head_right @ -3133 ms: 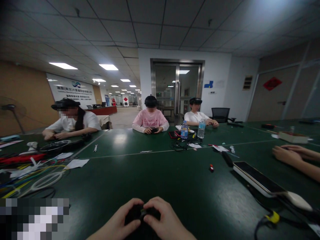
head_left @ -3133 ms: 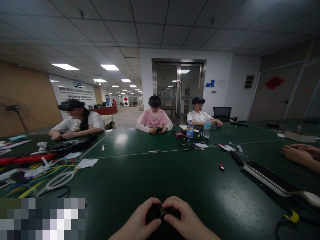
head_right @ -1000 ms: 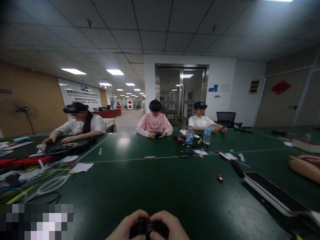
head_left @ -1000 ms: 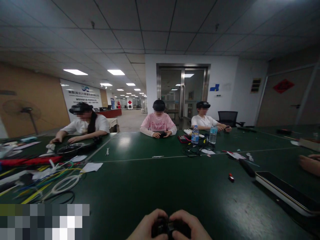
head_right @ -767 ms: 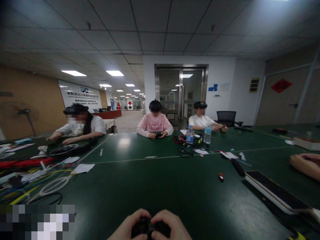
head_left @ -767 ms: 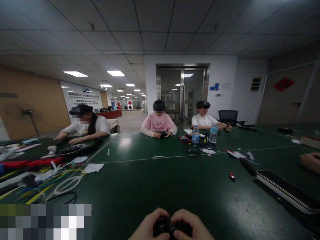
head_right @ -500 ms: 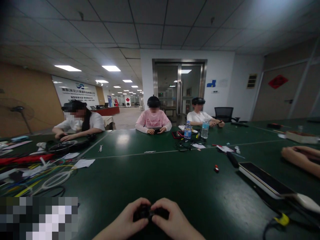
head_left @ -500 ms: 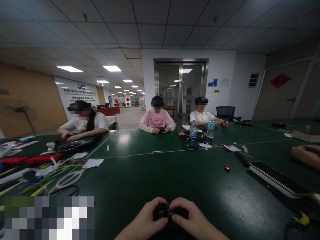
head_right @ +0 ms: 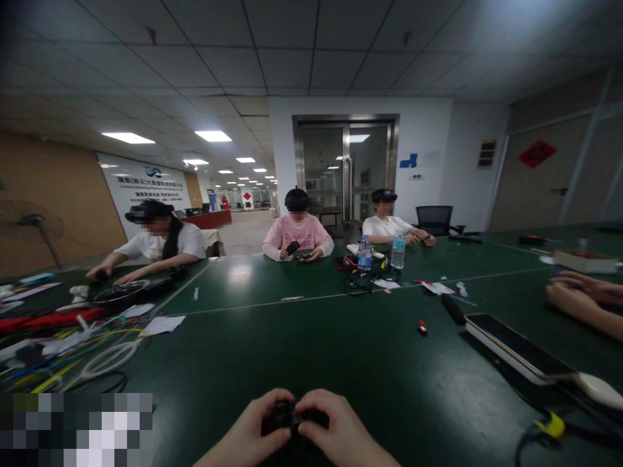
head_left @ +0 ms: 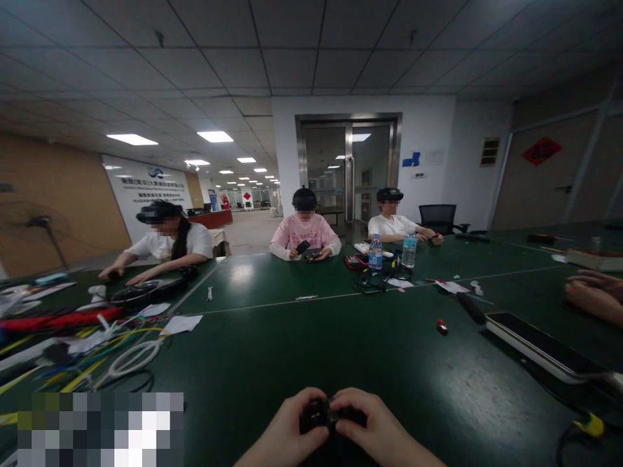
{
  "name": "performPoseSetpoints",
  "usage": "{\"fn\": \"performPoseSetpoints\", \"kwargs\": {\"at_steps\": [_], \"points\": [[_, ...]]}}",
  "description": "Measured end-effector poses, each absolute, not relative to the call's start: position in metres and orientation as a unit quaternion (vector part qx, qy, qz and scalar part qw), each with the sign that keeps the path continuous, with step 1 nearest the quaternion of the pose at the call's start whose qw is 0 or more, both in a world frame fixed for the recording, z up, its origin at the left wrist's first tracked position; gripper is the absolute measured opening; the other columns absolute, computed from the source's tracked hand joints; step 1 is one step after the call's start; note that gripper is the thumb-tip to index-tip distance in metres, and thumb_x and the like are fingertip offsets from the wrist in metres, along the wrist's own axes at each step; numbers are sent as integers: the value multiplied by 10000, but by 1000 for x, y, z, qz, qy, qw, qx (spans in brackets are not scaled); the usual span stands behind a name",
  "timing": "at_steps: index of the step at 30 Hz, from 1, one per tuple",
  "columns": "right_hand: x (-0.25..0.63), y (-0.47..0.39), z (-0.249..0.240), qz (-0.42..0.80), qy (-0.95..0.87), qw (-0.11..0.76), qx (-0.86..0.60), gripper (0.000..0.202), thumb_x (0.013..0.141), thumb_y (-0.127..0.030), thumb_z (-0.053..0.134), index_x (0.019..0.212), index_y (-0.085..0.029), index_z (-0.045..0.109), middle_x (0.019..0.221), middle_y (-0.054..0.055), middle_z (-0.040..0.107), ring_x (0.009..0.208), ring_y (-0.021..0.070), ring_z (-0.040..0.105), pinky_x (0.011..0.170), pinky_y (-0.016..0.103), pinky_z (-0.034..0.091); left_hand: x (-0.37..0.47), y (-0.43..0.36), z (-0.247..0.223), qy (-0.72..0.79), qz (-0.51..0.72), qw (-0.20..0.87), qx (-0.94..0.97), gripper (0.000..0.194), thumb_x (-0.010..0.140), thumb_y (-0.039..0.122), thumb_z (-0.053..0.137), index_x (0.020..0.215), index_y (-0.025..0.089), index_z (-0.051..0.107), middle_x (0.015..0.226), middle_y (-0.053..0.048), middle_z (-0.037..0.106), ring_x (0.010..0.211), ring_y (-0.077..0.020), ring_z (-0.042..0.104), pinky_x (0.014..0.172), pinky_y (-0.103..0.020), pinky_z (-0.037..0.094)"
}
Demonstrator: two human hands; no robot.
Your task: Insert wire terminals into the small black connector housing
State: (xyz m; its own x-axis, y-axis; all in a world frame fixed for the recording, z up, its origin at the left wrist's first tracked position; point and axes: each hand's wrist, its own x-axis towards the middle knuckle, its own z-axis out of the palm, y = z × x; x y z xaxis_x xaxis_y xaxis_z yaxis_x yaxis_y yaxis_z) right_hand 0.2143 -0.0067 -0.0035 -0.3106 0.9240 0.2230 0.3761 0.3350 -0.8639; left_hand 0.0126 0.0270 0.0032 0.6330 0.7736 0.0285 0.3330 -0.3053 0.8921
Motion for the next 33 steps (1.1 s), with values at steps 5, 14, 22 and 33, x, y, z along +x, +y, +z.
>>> {"fn": "performPoseSetpoints", "kwargs": {"at_steps": [5,14,22,33], "points": [[215,-3,-9,362,-735,380,-430,239,724,-170,640,956,-211,678,994,53,676,928,203,626,829,301,471,10,36,-12,333,237,502,762,384,703,181,606,1080,161,536,901,-30,586,777,-167,533,678,-265,412],[215,-10,-3,340,-743,382,-432,258,710,-207,678,967,-215,670,980,56,667,920,207,621,817,315,471,8,28,-5,311,247,540,742,359,726,244,612,1066,164,527,945,-50,573,843,-196,537,747,-311,414],[215,-13,-3,331,-745,384,-434,238,724,-225,681,963,-228,676,1036,62,643,977,212,607,872,336,455,7,31,-6,303,246,549,739,377,702,225,626,1062,172,529,948,-41,576,871,-201,547,765,-315,414],[213,-11,-4,336,-748,391,-419,245,689,-167,692,929,-217,686,965,45,657,904,190,622,800,292,476,9,28,-3,316,235,548,739,384,670,105,565,1044,174,519,932,-22,579,875,-181,551,758,-288,411]]}}
